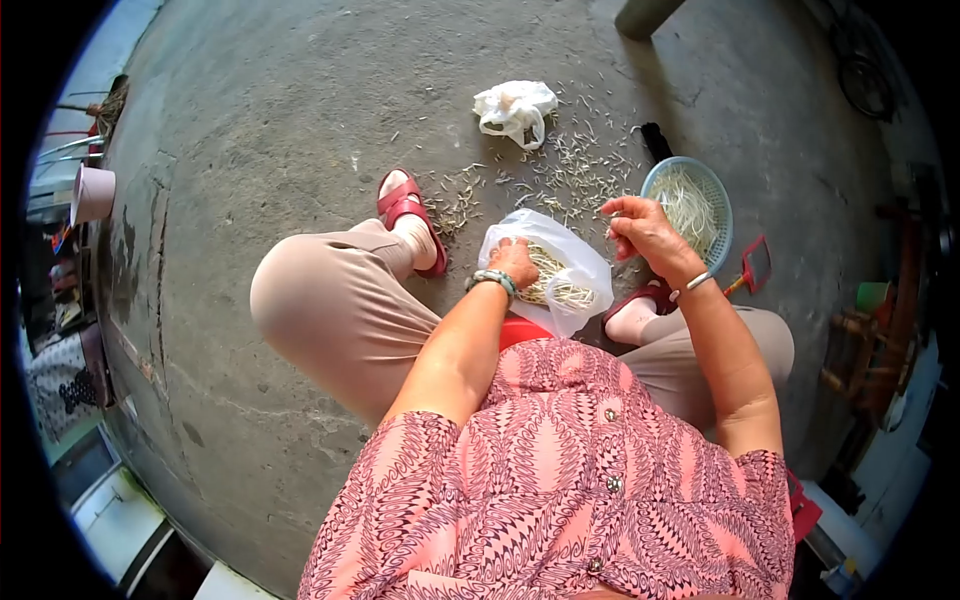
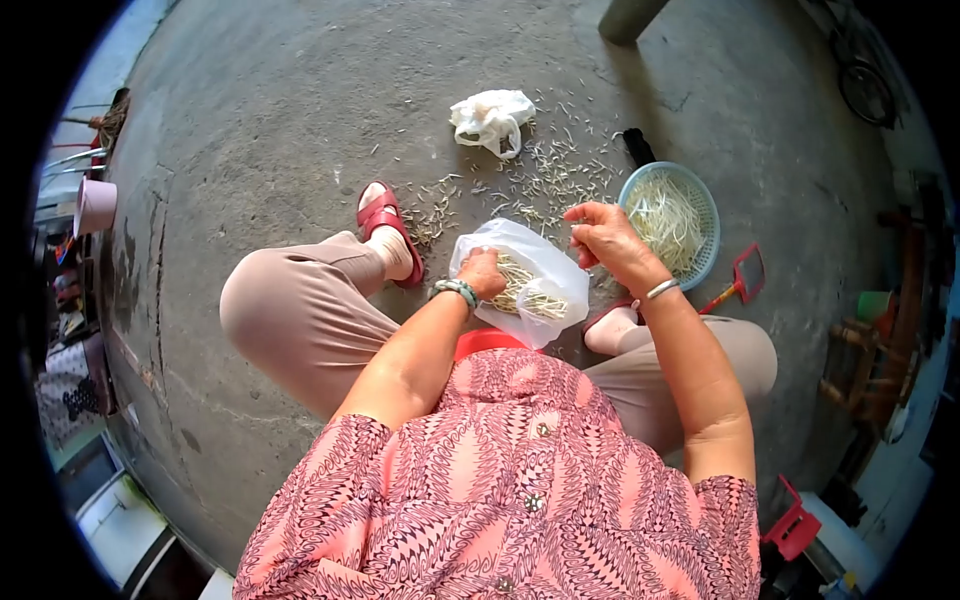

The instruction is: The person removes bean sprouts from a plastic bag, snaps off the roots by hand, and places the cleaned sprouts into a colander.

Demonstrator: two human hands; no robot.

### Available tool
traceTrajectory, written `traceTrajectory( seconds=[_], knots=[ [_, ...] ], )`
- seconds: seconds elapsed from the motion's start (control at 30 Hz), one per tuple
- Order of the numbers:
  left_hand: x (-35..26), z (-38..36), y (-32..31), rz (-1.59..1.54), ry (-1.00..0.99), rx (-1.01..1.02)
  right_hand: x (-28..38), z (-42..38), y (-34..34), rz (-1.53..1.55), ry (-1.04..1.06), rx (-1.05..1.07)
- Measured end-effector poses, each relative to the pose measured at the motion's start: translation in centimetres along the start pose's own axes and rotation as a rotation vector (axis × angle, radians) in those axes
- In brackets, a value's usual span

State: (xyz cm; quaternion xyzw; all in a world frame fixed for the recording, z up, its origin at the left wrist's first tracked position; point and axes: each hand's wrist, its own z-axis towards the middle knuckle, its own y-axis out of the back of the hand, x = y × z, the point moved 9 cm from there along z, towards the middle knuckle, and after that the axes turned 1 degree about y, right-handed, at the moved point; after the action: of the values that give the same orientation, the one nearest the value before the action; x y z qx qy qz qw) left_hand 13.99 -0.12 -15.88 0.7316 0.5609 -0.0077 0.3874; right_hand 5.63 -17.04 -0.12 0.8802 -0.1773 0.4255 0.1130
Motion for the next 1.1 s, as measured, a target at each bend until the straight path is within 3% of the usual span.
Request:
traceTrajectory(
  seconds=[0.03, 0.13, 0.2, 0.27, 0.4, 0.63, 0.73, 0.87, 0.9, 1.1],
  knots=[
    [-0.1, -0.5, 0.6, 0.014, 0.036, 0.013, 0.0, 0.1, 0.2, -0.072, 0.006, -0.007],
    [-0.8, -0.8, 1.2, -0.031, 0.010, -0.001, -3.3, 1.1, -2.2, -0.711, 0.200, 0.009],
    [-0.6, 0.1, 0.8, -0.145, -0.090, -0.037, -3.2, -0.9, -6.6, -0.988, 0.589, -0.034],
    [-1.3, 0.1, 0.5, -0.127, -0.166, -0.055, -5.5, -1.0, -10.5, -1.141, 0.464, 0.228],
    [-1.1, -0.1, 0.4, -0.135, -0.142, -0.013, -8.0, -0.5, -10.2, -1.291, 0.206, 0.268],
    [-1.0, -0.1, 1.4, -0.193, -0.063, -0.061, -12.1, 0.7, -7.3, -1.606, 0.082, 0.415],
    [-1.1, -0.8, 2.0, -0.192, -0.060, -0.069, -10.2, 0.5, -6.3, -1.533, 0.128, 0.194],
    [-1.3, -0.9, 1.8, -0.202, -0.079, -0.043, -10.8, 1.2, -5.7, -1.418, 0.159, 0.055],
    [-1.5, -1.1, 1.8, -0.202, -0.091, -0.034, -11.7, 1.7, -5.3, -1.418, -0.009, 0.122],
    [-1.4, -1.2, 1.6, -0.187, -0.083, -0.012, -12.6, 1.2, -4.3, -1.415, 0.042, 0.156]
  ],
)
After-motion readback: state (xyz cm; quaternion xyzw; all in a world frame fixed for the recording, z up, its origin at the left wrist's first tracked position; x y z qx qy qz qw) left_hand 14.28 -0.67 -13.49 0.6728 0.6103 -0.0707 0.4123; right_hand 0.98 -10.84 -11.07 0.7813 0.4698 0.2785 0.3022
